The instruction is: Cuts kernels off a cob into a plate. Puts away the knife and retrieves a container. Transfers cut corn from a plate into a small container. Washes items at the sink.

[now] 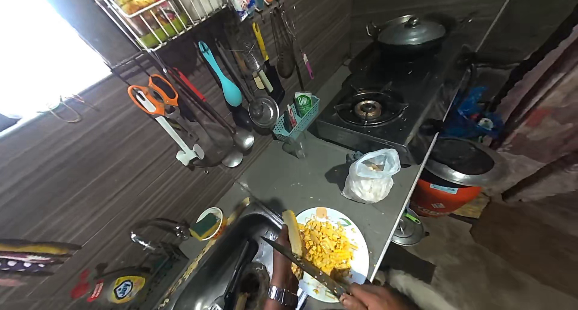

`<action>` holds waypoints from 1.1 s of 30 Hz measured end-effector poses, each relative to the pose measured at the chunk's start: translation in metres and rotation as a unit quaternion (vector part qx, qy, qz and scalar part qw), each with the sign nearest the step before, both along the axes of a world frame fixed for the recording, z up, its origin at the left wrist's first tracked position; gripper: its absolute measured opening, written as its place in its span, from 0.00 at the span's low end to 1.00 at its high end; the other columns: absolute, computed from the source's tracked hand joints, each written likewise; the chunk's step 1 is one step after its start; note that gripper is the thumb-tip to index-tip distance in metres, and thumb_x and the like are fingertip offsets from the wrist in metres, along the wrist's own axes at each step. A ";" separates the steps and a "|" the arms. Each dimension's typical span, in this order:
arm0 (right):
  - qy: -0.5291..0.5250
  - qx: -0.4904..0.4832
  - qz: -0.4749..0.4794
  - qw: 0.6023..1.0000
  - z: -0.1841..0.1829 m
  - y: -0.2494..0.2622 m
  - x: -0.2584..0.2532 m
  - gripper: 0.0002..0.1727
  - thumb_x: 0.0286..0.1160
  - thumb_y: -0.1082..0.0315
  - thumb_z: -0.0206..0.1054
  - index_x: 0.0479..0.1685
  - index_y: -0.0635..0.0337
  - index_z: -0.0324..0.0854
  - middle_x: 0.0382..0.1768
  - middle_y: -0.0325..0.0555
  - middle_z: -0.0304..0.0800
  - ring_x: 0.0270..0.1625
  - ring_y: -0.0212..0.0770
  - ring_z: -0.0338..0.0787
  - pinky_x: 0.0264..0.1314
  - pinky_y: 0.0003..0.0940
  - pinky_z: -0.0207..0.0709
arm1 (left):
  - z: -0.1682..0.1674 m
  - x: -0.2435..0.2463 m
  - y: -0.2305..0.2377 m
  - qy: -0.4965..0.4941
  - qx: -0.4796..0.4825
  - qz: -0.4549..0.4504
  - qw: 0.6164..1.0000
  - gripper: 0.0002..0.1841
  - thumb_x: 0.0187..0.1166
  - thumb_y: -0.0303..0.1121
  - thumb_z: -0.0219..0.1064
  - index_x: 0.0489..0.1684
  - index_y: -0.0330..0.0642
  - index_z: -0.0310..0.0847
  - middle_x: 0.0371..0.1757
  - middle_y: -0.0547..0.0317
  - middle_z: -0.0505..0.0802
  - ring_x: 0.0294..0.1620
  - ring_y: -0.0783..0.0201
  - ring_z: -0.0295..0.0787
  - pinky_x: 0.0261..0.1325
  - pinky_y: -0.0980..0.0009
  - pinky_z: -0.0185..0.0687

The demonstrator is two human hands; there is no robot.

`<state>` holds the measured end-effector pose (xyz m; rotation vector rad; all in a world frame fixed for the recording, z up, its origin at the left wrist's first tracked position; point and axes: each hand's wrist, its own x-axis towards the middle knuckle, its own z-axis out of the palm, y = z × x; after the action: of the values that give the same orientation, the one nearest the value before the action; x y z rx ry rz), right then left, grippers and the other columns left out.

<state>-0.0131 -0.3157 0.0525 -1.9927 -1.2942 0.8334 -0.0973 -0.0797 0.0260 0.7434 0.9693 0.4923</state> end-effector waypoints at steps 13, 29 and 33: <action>-0.020 -0.100 0.022 0.994 -0.013 0.033 0.005 0.43 0.87 0.30 0.40 0.46 0.62 0.86 0.39 0.57 0.92 0.48 0.56 0.95 0.52 0.58 0.86 | 0.005 -0.013 -0.029 0.023 0.100 0.042 0.994 0.20 0.95 0.42 0.48 0.59 0.34 0.79 0.41 0.50 0.91 0.39 0.64 0.90 0.42 0.67 0.90; -0.003 -0.110 0.042 0.993 -0.023 0.044 0.010 0.44 0.88 0.29 0.37 0.46 0.62 0.86 0.39 0.57 0.92 0.49 0.56 0.94 0.54 0.59 0.85 | 0.010 -0.015 -0.028 0.107 0.122 0.061 0.985 0.19 0.94 0.40 0.50 0.44 0.34 0.83 0.34 0.54 0.89 0.35 0.66 0.87 0.41 0.67 0.87; 0.007 -0.115 0.049 0.992 -0.030 0.059 0.012 0.45 0.87 0.28 0.35 0.49 0.60 0.85 0.40 0.56 0.92 0.51 0.57 0.93 0.55 0.60 0.85 | 0.017 -0.015 -0.044 0.118 0.104 0.050 0.986 0.18 0.93 0.37 0.50 0.44 0.34 0.83 0.34 0.52 0.91 0.34 0.64 0.90 0.39 0.65 0.89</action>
<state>-0.0014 -0.2567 0.0227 -2.1089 -1.3479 1.0847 -0.1127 -0.1239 0.0430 0.9587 1.1920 0.6098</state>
